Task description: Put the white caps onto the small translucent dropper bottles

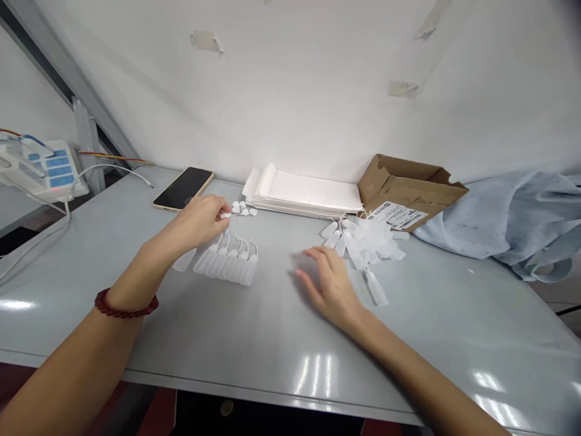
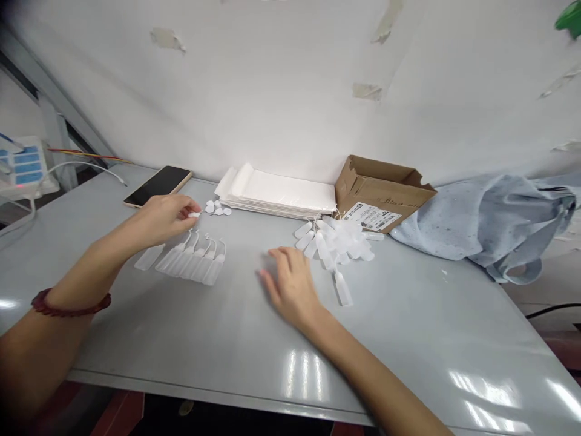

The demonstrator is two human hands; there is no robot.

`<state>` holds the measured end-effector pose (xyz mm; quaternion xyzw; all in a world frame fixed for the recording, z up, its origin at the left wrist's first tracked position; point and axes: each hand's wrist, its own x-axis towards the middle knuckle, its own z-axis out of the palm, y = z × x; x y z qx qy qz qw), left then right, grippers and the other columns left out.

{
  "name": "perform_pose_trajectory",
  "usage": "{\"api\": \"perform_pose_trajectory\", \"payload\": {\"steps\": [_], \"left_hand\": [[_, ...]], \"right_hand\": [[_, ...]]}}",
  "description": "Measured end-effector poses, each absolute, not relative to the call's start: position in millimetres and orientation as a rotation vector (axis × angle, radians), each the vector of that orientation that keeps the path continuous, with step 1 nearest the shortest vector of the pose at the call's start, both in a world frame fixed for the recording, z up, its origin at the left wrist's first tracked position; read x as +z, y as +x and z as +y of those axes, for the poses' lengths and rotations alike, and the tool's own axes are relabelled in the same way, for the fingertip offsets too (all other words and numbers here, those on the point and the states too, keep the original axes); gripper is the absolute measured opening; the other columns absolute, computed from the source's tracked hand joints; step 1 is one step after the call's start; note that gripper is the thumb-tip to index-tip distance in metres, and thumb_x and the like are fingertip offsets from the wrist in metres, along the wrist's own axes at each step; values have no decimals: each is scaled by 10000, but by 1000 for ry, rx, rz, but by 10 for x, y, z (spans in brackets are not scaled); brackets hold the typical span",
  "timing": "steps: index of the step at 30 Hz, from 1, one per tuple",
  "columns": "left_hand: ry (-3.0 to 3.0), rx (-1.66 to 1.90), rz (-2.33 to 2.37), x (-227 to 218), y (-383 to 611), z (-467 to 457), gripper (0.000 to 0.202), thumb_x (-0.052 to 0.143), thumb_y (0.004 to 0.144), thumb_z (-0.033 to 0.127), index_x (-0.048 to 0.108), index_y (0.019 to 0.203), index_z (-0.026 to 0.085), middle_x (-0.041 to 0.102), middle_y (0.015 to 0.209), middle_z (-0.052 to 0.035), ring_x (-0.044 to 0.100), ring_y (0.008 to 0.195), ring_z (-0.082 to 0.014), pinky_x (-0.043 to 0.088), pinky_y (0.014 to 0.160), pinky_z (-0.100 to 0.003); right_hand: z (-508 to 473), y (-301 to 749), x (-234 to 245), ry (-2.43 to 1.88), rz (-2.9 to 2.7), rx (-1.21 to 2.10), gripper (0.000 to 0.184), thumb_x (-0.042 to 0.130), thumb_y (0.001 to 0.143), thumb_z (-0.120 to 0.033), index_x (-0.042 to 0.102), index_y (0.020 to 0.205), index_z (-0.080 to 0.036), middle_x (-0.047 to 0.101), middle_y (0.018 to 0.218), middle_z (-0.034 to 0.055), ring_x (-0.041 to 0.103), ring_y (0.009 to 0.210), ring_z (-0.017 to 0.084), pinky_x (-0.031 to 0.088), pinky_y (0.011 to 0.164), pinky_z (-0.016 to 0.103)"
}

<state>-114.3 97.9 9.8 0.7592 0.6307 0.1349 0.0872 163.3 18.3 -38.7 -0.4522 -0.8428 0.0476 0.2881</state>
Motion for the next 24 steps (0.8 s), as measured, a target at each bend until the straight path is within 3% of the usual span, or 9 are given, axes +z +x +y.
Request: {"api": "perform_pose_trajectory", "payload": {"steps": [4,7,10,13,17,24], "left_hand": [[2321,568,1790,110,-1003,906,292,441,736,245,618,934,122,671,919,-90,636,803,-215,477,760,-308],[2326,648,1729,90,-945,876,262,443,751,246,612,913,127,664,922,-91,634,780,-202,491,751,-312],[2242,703,1701,91,-918,848,217,474,755,250,614,890,154,665,933,-73,636,790,-198,499,755,-315],[2080,734,1646,125,-881,808,210,522,748,266,626,901,168,673,932,-52,634,820,-197,504,757,-308],[1940,762,1592,169,-810,758,191,567,746,302,640,881,188,673,956,-30,614,848,-204,492,750,-319],[1615,836,1395,122,-640,684,238,657,721,363,656,885,190,636,811,-13,594,753,-175,472,643,-281]], "right_hand": [[151,1284,-338,-1116,-2367,518,503,591,850,-387,411,1238,-123,553,1037,137,526,946,260,487,815,420],[218,1064,-266,-1148,-2396,650,747,686,737,-505,396,1281,-84,528,1053,146,509,964,274,492,820,429],[302,923,-234,-1212,-2430,691,867,721,667,-554,403,1298,-53,511,1053,148,495,974,283,484,835,443],[342,863,-263,-1237,-2467,697,835,733,647,-557,453,1258,-63,504,1053,143,485,995,288,472,851,443],[320,859,-343,-1263,-2464,638,619,686,731,-479,517,1175,-81,516,1002,125,496,954,274,469,833,438],[219,1219,-320,-1231,-2273,709,495,647,776,-307,462,1200,-134,514,1052,119,498,973,244,470,832,395]]}}
